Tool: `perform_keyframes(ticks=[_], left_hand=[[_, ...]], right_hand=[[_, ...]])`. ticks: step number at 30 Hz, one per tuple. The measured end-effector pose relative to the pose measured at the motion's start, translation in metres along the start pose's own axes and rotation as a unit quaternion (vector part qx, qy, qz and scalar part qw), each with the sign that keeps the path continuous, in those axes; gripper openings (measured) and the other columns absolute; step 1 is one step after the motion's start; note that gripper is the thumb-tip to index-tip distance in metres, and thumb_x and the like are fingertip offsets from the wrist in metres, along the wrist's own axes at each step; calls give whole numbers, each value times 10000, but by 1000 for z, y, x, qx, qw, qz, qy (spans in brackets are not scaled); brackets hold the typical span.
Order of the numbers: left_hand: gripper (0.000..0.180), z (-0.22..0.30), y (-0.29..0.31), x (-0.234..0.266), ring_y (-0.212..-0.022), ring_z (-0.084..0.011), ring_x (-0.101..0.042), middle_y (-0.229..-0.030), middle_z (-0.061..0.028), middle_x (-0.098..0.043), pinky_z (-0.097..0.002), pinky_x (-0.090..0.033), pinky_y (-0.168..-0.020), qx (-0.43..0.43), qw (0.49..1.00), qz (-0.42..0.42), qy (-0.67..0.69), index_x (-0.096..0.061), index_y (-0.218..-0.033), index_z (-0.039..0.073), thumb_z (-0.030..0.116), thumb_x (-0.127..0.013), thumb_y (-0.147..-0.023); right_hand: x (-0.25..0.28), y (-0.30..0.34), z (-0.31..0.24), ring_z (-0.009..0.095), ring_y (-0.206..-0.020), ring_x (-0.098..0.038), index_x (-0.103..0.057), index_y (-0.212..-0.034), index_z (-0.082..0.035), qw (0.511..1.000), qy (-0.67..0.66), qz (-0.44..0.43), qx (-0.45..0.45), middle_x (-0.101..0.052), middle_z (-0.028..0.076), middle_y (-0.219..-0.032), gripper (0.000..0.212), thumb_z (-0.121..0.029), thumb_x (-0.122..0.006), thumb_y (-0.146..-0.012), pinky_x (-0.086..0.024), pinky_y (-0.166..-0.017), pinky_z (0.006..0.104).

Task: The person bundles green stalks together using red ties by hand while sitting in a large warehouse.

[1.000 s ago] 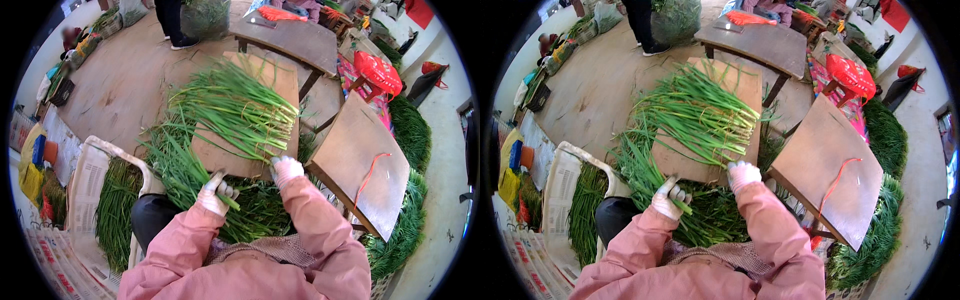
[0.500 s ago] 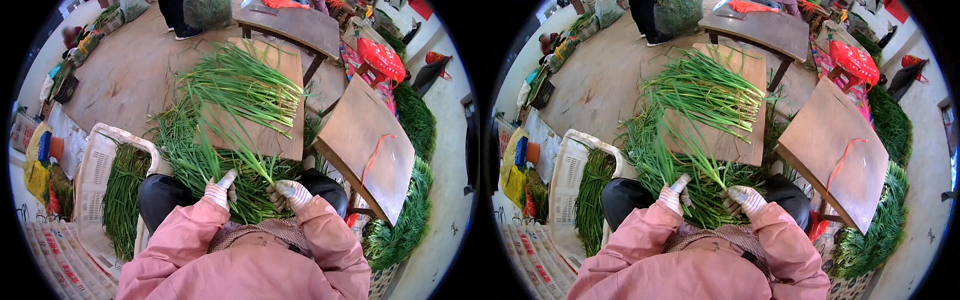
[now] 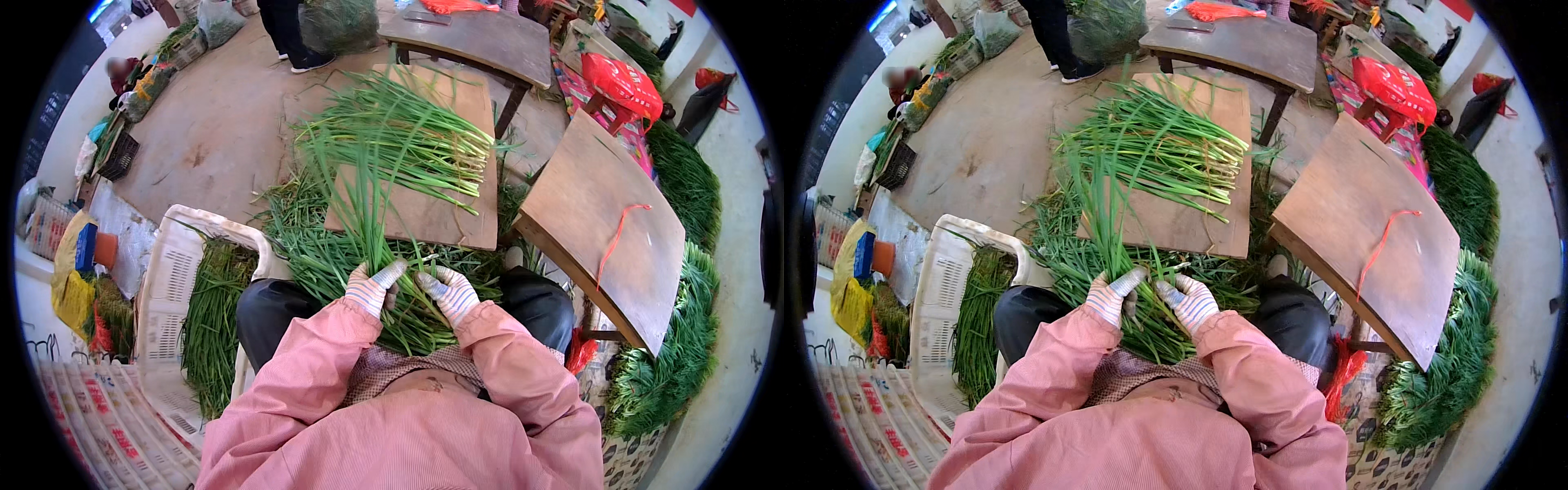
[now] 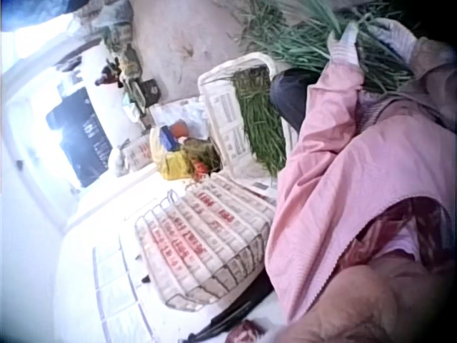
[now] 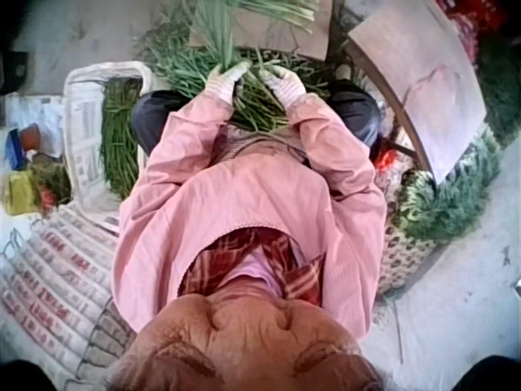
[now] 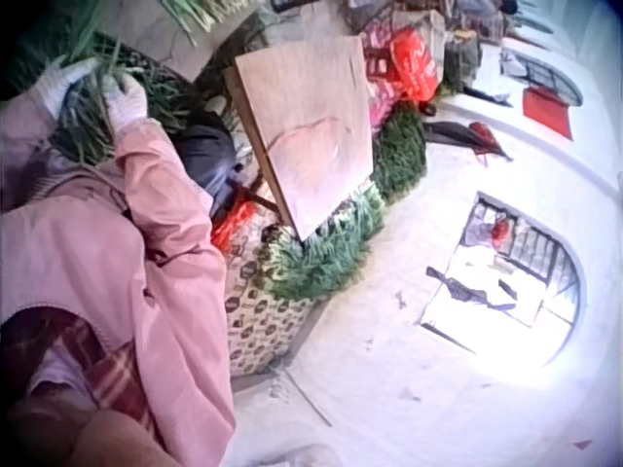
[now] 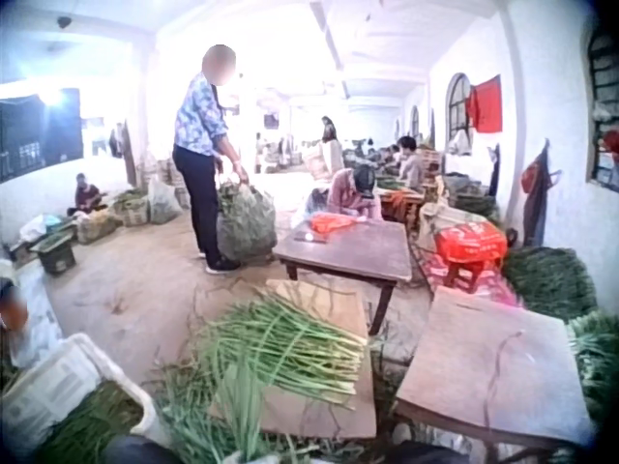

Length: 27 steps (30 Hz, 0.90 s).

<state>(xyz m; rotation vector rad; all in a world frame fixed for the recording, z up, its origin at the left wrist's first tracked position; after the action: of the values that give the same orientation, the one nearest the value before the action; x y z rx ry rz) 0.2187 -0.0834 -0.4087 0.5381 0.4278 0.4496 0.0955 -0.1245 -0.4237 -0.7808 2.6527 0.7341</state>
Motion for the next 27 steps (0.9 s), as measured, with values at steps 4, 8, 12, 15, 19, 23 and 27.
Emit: perform_keyframes(ticks=[4,8,12,15,19,23,27], left_hand=[[269,21,-4,12,-341,-114,-414,-507,-8,-488,-237,-330,-317,-77,997,25,2,-555,-748,101,242,-769,-666],[244,67,-8,31,-376,-103,-451,-530,-16,-512,-225,-357,-324,-141,989,45,-4,-547,-765,93,220,-745,-700],[256,118,-7,31,-389,-88,-445,-531,-7,-514,-209,-341,-351,-184,983,10,-4,-558,-734,92,254,-751,-693],[264,123,-4,24,-403,-87,-452,-534,1,-513,-208,-345,-365,-151,988,-35,-9,-588,-784,87,270,-753,-688],[297,112,-12,-12,-413,-88,-449,-566,-3,-522,-216,-351,-383,-151,979,-132,27,-618,-922,76,270,-723,-721],[299,46,-48,-10,-496,-88,-474,-620,3,-508,-222,-370,-404,-25,988,-89,121,-521,-856,95,282,-716,-726],[266,-48,-43,50,-426,-142,-420,-609,6,-479,-271,-357,-376,59,980,104,158,-535,-815,122,337,-676,-748]], right_hand=[[-1,-10,-16,173,-679,-569,-600,-1000,-37,951,292,42,91,-637,81,-820,232,-177,-597,-815,-458,-668,292],[-5,-15,-1,339,-704,-577,-585,-912,-54,788,615,-13,44,-595,181,-775,266,-289,-575,-787,-463,-641,373],[72,2,52,337,-909,-571,-582,-1023,-89,638,732,-137,-196,-600,190,-940,401,-411,-529,-789,-450,-781,409],[69,-2,-13,304,-929,-571,-533,-1110,-45,701,706,4,-106,-585,201,-1003,418,-347,-527,-821,-455,-795,370],[5,9,-33,221,-852,-585,-388,-1260,-81,982,-36,-116,-141,-596,116,-1006,504,-330,-544,-849,-491,-725,315],[-7,6,-30,98,-573,-552,-536,-1084,-45,988,128,-38,-73,-612,52,-787,375,-313,-588,-828,-437,-488,200],[39,-4,7,77,-529,-477,-600,-958,-10,968,238,80,-6,-568,7,-646,239,-163,-638,-779,-410,-488,219]])
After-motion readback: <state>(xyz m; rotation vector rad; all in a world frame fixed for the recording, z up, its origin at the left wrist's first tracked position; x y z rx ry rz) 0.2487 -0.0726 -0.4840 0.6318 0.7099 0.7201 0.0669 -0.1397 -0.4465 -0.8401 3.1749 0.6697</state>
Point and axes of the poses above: each hand's wrist, its own y-axis away from the middle knuckle, its own x-axis out of the back of the hand, z = x × y, the point moved 10 cm from there along -y, towards the middle knuckle
